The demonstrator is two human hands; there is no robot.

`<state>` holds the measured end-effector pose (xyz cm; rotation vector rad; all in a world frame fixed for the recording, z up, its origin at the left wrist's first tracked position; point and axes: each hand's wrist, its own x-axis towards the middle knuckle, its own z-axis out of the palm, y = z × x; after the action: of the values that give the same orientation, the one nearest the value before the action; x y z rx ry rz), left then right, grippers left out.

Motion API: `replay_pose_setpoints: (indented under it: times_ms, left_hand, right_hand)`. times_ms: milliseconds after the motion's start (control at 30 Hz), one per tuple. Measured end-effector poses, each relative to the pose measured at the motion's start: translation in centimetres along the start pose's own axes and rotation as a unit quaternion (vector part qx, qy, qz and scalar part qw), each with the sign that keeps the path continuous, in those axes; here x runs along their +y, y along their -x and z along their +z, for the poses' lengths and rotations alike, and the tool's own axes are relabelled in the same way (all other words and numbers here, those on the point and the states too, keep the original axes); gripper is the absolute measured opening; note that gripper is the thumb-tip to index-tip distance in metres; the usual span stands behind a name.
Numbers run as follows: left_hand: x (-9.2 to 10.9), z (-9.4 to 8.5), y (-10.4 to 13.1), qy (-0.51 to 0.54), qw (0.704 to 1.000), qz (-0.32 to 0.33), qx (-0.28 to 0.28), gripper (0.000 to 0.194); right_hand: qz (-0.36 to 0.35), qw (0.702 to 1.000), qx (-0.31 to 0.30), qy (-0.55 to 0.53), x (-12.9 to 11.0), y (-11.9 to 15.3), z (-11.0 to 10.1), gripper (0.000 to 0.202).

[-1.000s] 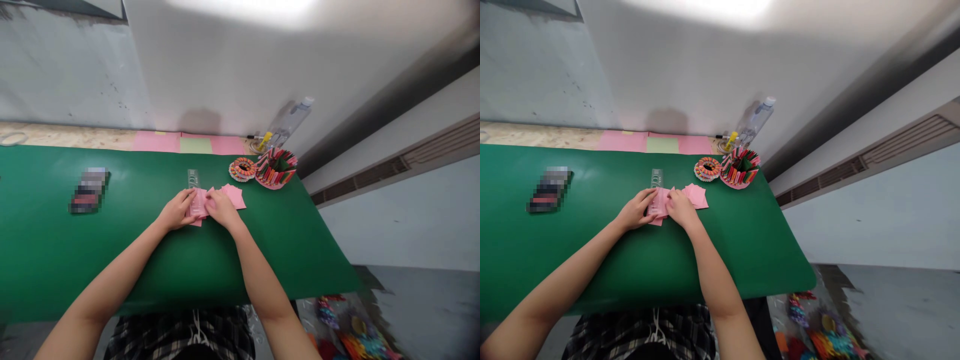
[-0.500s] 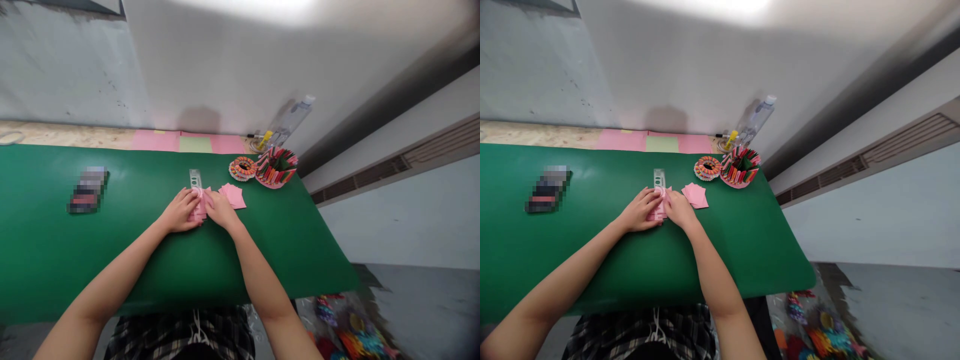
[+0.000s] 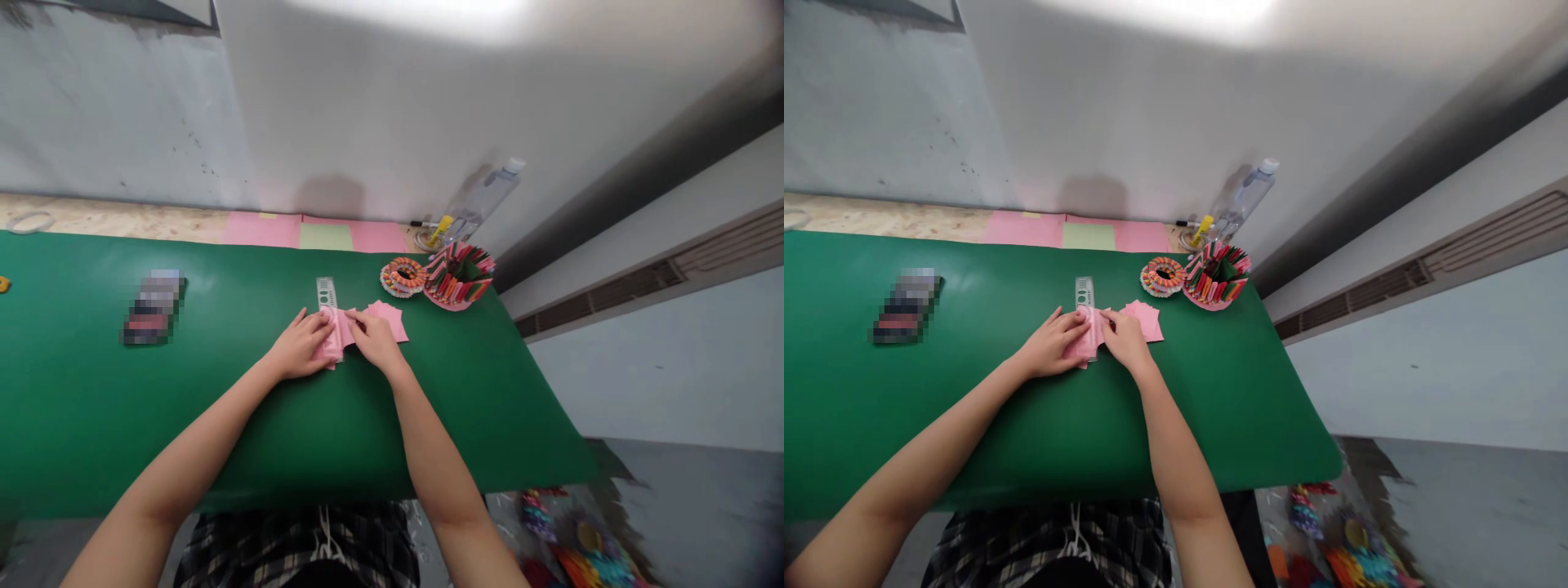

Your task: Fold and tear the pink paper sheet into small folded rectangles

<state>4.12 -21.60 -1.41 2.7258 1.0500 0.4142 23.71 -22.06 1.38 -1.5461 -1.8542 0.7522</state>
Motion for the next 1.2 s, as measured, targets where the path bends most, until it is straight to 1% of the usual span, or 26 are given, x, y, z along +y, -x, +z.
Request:
replay_pose_setpoints:
  times_ms: [100,267,400,467,567,700,800,900,1000,1100,1200]
  left_hand:
    - [0.1,-0.2,-0.1,0.001,1.0,-0.004,-0.005,0.068]
    - [0.3,-0.6,-0.3,0.01,0.999,-0.011,-0.029,0.066]
    - [0.3,-0.7,-0.4,0.015,0.999,-0.015,-0.032,0.067]
    - [0.3,-0.7,-0.4,0.015,0.999,-0.016,-0.032,0.068]
    - [0.3,-0.7,-0.4,0.015,0.999,-0.018,-0.033,0.068]
    - [0.3,-0.8,-0.5,0.017,0.999,-0.019,-0.033,0.066]
    - [0.4,-0.9,-0.5,0.017,0.999,-0.022,-0.032,0.065]
    - [0.4,-0.9,-0.5,0.017,0.999,-0.022,-0.031,0.065]
    - [0.3,-0.8,-0.4,0.02,0.999,-0.023,-0.027,0.065]
    - [0.3,-0.7,-0.4,0.023,0.999,-0.025,-0.024,0.065]
    - [0.3,-0.9,-0.5,0.024,0.999,-0.026,-0.029,0.064]
  right_hand:
    - [0.001,1.0,0.023,0.019,0.6,-0.1,0.0,0.028]
    - [-0.037,0.993,0.07,0.089,0.7,-0.1,0.2,0.031]
    - [-0.006,0.988,0.078,0.134,0.1,0.1,0.3,0.042]
    - [0.013,0.983,0.082,0.161,-0.2,0.3,0.3,0.042]
    - [0.013,0.976,0.09,0.197,-0.5,0.5,0.3,0.035]
    - [-0.027,0.97,0.101,0.22,-0.9,0.7,0.3,0.021]
    - [-0.028,0.97,0.105,0.218,-1.1,0.8,0.4,0.022]
    - [-0.001,0.973,0.112,0.202,-1.0,0.7,0.4,0.023]
    - [0.027,0.978,0.121,0.167,-0.4,0.4,0.3,0.018]
    - [0.04,0.988,0.11,0.097,0.4,0.0,0.2,0.029]
    - [0.059,0.994,0.08,0.04,1.1,-0.2,0.0,0.027]
